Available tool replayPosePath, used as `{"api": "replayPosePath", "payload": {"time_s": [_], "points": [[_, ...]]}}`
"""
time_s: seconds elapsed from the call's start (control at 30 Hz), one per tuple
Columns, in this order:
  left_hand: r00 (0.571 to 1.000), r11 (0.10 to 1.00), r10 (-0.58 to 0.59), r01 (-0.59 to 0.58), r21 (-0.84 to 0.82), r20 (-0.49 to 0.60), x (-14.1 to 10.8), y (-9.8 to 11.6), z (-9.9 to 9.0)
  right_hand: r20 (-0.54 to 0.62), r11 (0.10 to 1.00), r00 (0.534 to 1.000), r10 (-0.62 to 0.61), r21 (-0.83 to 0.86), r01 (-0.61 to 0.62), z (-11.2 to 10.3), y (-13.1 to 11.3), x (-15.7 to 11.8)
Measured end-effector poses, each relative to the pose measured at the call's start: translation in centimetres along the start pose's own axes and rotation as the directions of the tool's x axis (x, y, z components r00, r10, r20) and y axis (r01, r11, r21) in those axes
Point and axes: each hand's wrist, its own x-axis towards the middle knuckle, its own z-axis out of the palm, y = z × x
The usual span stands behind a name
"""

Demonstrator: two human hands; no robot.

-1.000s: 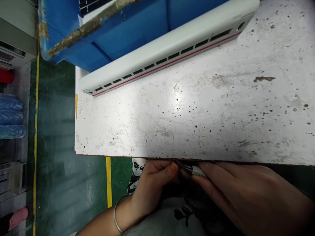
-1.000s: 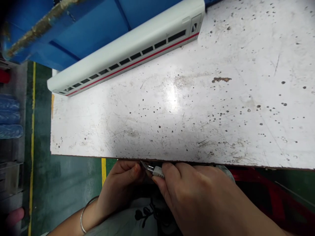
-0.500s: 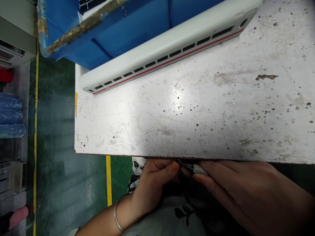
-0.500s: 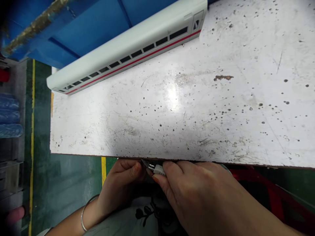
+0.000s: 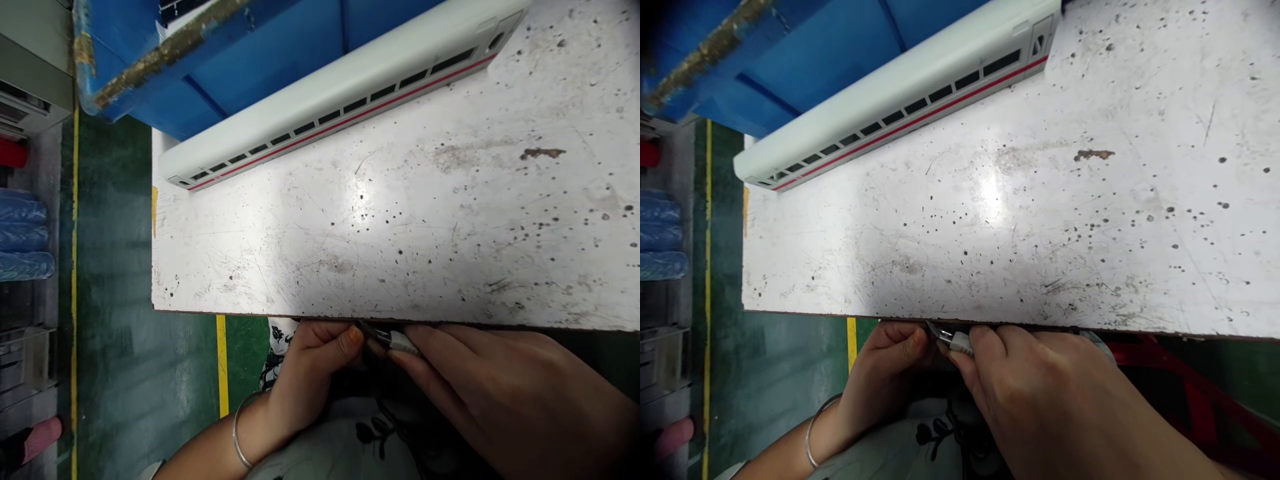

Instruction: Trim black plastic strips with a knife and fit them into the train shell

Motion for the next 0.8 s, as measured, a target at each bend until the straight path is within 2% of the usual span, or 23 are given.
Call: {"api": "replayPosePath", "payload": {"time_s": [0.2,0.57,0.67,0.8], "points": [[1.000,1.000,0.001,-0.001,0.027,-0.012,-0.01,-0.04,-0.08,0.029,0.994,0.993,-0.113,0.017,0.112,-0.24,0.75,-0.26],[0.999,0.997,-0.007,0.009,0.079,-0.036,0.05,0.00,-0.03,0.035,0.992,0.992,-0.125,0.028,0.124,-0.20,0.79,-0.38],[1.000,0.992,-0.024,0.026,0.125,-0.016,0.07,0.04,-0.31,0.028,0.995,0.995,-0.093,0.048,0.092,-0.12,0.82,-0.28],[0.998,0.988,-0.041,0.034,0.154,0.045,-0.02,0.20,-0.82,0.032,0.993,0.994,-0.109,0.050,0.108,-0.16,0.84,-0.10]]}}
